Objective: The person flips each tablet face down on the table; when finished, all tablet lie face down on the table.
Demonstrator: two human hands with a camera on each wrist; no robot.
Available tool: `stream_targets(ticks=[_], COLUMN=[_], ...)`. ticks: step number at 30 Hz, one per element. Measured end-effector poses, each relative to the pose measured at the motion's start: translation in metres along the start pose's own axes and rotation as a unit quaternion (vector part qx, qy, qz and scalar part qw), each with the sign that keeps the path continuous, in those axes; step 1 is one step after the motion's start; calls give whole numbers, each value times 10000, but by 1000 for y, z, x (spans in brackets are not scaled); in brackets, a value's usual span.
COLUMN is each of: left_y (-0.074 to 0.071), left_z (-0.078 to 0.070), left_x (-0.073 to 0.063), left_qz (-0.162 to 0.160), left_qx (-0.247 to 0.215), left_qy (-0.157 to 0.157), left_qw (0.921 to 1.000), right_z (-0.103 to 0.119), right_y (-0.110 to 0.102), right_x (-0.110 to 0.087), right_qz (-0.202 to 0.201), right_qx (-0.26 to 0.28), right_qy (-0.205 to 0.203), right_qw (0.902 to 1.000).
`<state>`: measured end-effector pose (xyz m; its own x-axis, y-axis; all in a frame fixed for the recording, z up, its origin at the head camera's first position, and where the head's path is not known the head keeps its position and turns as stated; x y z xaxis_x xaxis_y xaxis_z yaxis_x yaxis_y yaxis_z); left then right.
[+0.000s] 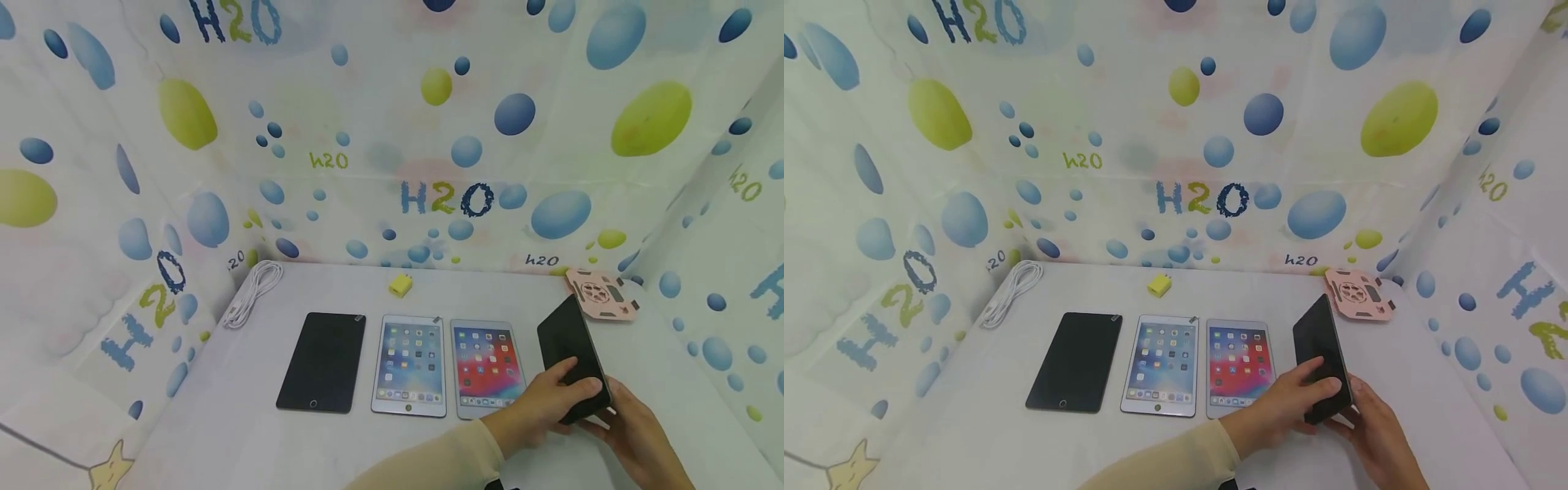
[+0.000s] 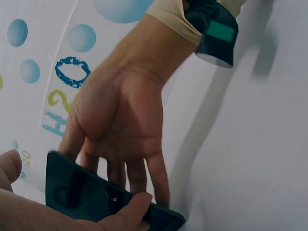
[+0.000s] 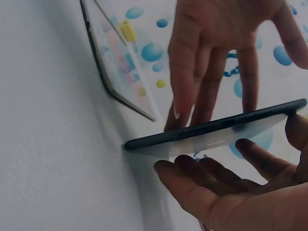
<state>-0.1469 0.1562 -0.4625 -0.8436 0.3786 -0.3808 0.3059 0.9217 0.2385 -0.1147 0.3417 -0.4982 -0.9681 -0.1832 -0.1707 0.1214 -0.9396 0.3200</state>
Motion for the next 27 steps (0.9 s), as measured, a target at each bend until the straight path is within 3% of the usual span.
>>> stream_targets(ticks=[6,13,20,23,27], left_y=[4,3,0,2,4], left_z=[-6,-5,-2,-2,2], left_x=[-10,-11,-13,-14,-16], left_qz=[-344,-684,-742,-797,-701], left_qx=[403,576,749,870,352], left_qy=[75,405,471,626,742], left_qw=[9986,9952,9933,9910,9942], right_z=[-6,-10,-12,-12,-12], right_y=[12,12,17,18,19], right_x=[8,4,7,8,8], right_qz=[-787,-15,-786,-942,-842], right_qx=[-1321,-1190,-1929,-2117,-2329], right_qy=[481,-22,221,228,-16], right_qw=[9869,9929,9778,9725,9689])
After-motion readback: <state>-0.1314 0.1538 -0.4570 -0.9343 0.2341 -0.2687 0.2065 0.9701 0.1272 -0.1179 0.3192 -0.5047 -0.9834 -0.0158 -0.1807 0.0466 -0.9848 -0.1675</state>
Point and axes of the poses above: each hand's wrist, its own x-axis towards the middle knuckle, its own y-axis out of the palm, z = x × y, the point moved 1 cm from there along x, towards the middle knuckle, and after that the axes turned 6 degrees about -z, right-handed, at the moved point
